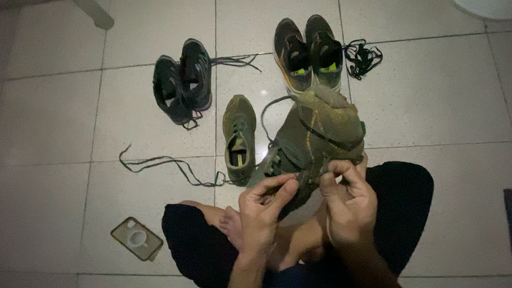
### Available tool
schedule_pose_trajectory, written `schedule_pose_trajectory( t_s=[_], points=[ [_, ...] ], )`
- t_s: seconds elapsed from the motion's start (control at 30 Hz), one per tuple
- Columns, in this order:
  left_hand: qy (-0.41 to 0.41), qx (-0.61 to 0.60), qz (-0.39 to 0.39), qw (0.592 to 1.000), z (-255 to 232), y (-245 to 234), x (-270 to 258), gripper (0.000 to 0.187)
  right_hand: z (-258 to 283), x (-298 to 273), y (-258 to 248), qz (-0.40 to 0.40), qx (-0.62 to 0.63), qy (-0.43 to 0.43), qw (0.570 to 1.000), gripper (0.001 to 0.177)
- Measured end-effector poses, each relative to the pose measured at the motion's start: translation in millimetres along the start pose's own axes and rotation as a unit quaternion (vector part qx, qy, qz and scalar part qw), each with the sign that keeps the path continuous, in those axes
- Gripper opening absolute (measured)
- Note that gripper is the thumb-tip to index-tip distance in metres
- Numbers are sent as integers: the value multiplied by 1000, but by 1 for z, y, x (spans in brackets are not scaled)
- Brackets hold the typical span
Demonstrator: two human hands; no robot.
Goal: The person sits on a tiled floor and repeatedly threads a green shoelace through the eyelets of a single olive-green sneaker. They pull the laces tight, adjust the loops, and tie knots multiple times, occasionally re-threading sections of the lace.
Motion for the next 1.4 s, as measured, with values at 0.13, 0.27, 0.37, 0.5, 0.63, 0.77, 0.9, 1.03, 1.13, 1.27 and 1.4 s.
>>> schedule_pose_trajectory(
  t_s=[0.13,0.27,0.37,0.5,0.63,0.77,0.9,1.03,1.13,1.27,1.4],
  points=[
    [-103,-73,36,991,9,1,1,30,-6,3,-11,60,120,-25,991,12],
    [-128,-136,9,982,19,10,-4,29,1,1,-17,56,71,-48,995,16],
    [-114,-195,31,974,22,18,-13,27,14,0,-16,80,46,-98,991,17],
    [-137,-206,71,966,22,20,-17,25,25,-4,-12,94,65,-163,980,15],
    [-137,-237,127,953,17,23,-18,22,27,-6,-14,90,10,-213,973,16],
    [-102,-241,134,956,13,24,-24,22,24,-1,-18,104,0,-234,967,19],
    [-105,-158,17,982,28,15,-8,24,28,3,-10,54,-96,-366,924,4],
    [-47,-234,-21,971,31,6,19,29,40,5,-6,-31,-62,-332,941,18],
    [-40,-236,-36,970,35,4,23,33,63,-19,0,-53,-218,-358,906,14],
    [-5,-113,-54,992,29,8,17,34,81,-2,10,9,-257,-235,937,14],
    [90,-20,-29,995,7,10,6,27,94,21,23,173,-214,-141,951,15]
  ],
)
Point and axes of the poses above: each hand's wrist, its own x-axis towards the middle knuckle, its own y-axis out of the palm, z = x × y, the point moved 5 cm from there along x, towards the middle knuckle, and after that the axes turned 2 degrees about y, right-handed, at the moved point
